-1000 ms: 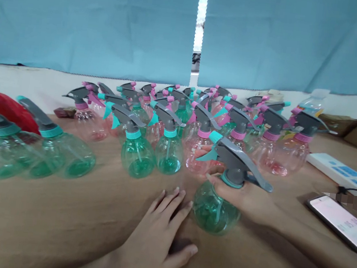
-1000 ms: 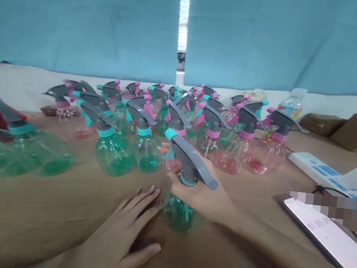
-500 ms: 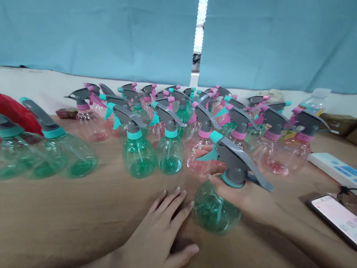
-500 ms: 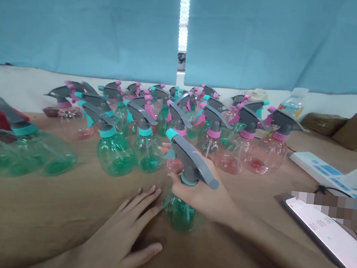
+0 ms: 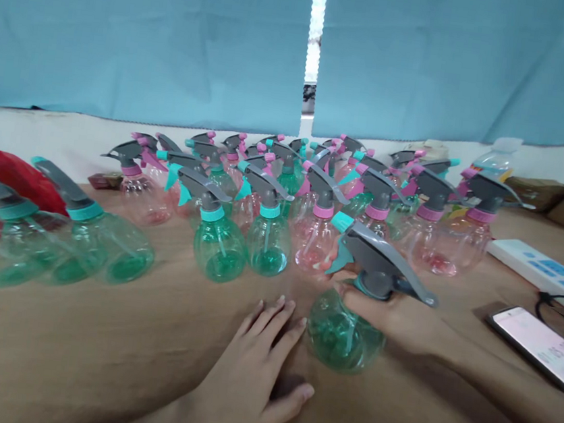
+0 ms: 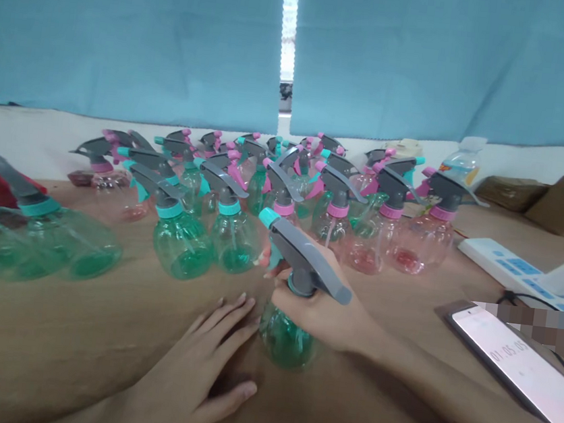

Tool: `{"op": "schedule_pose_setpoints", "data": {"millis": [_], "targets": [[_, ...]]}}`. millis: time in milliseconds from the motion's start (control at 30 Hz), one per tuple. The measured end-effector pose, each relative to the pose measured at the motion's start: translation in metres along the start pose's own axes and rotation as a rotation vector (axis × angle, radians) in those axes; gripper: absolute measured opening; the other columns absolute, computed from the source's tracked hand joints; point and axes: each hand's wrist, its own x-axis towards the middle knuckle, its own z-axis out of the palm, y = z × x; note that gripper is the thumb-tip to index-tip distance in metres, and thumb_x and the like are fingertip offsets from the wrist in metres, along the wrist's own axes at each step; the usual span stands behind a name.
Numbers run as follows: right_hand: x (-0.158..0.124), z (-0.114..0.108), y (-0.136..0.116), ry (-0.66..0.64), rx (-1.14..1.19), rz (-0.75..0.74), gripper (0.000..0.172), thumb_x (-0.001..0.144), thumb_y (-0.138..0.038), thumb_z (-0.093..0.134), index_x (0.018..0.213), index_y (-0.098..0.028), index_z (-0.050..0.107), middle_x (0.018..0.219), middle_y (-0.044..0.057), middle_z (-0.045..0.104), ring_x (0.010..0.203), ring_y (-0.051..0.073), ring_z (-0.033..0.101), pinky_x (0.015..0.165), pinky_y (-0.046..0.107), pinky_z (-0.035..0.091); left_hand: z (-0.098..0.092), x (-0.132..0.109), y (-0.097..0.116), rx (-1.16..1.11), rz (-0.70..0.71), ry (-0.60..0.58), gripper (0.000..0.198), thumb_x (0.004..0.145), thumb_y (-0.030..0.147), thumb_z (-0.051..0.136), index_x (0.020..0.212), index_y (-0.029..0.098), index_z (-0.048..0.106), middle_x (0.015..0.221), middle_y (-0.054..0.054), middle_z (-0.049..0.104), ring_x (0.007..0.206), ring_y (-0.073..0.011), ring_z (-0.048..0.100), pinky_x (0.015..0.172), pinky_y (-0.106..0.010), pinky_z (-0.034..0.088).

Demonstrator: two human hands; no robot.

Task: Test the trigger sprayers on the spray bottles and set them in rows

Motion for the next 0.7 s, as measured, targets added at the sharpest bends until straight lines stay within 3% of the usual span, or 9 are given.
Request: {"op": "schedule_pose_setpoints", "data": {"millis": [200, 333, 433, 533, 700], "targets": [[-0.004, 0.000, 0.002, -0.018, 0.005, 0.066, 0.012, 0.063, -0.016, 0.046, 0.065, -0.025, 0.053, 0.061, -0.002, 0.059, 0.060, 0.018, 0.058, 0.059, 0.030, 0.051, 0.000, -0.002, 0.001, 0.017, -0.005, -0.001, 0.060, 0.092, 0.050, 0.046, 0.139, 0.015, 0.037, 0.148, -0.012, 0.029, 0.136, -0.0290, 0.024, 0.107, -0.051, 0.026], [-0.004, 0.001, 0.003, -0.018, 0.057, 0.087, 0.012, 0.066, -0.018, 0.047, 0.057, -0.025, 0.051, 0.060, -0.002, 0.058, 0.067, 0.019, 0.062, 0.067, 0.032, 0.052, 0.002, -0.002, 0.000, 0.018, 0.003, -0.008, 0.061, 0.092, 0.050, 0.045, 0.141, 0.015, 0.034, 0.149, -0.012, 0.028, 0.137, -0.0284, 0.022, 0.107, -0.051, 0.025], [-0.002, 0.001, 0.007, -0.074, 0.194, 0.032, 0.019, 0.066, -0.011, 0.046, 0.062, -0.026, 0.057, 0.074, -0.002, 0.064, 0.077, 0.018, 0.064, 0.073, 0.028, 0.052, 0.004, -0.002, -0.002, 0.016, 0.002, -0.006, 0.060, 0.093, 0.050, 0.044, 0.141, 0.015, 0.034, 0.149, -0.012, 0.026, 0.137, -0.0285, 0.021, 0.107, -0.051, 0.025], [-0.001, 0.001, 0.011, -0.106, 0.236, 0.070, 0.027, 0.068, -0.007, 0.048, 0.078, -0.027, 0.064, 0.095, -0.002, 0.068, 0.080, 0.017, 0.065, 0.074, 0.029, 0.054, 0.003, -0.002, -0.002, 0.012, -0.003, -0.005, 0.060, 0.092, 0.051, 0.044, 0.140, 0.015, 0.035, 0.149, -0.013, 0.026, 0.137, -0.0291, 0.021, 0.107, -0.052, 0.025], [-0.001, 0.003, 0.012, -0.080, 0.229, 0.072, 0.030, 0.072, -0.008, 0.051, 0.091, -0.025, 0.066, 0.099, 0.001, 0.070, 0.095, 0.020, 0.064, 0.082, 0.032, 0.053, 0.000, -0.001, 0.000, 0.007, 0.002, 0.003, 0.058, 0.092, 0.050, 0.047, 0.138, 0.015, 0.039, 0.147, -0.012, 0.031, 0.136, -0.0296, 0.024, 0.107, -0.051, 0.026]]}}
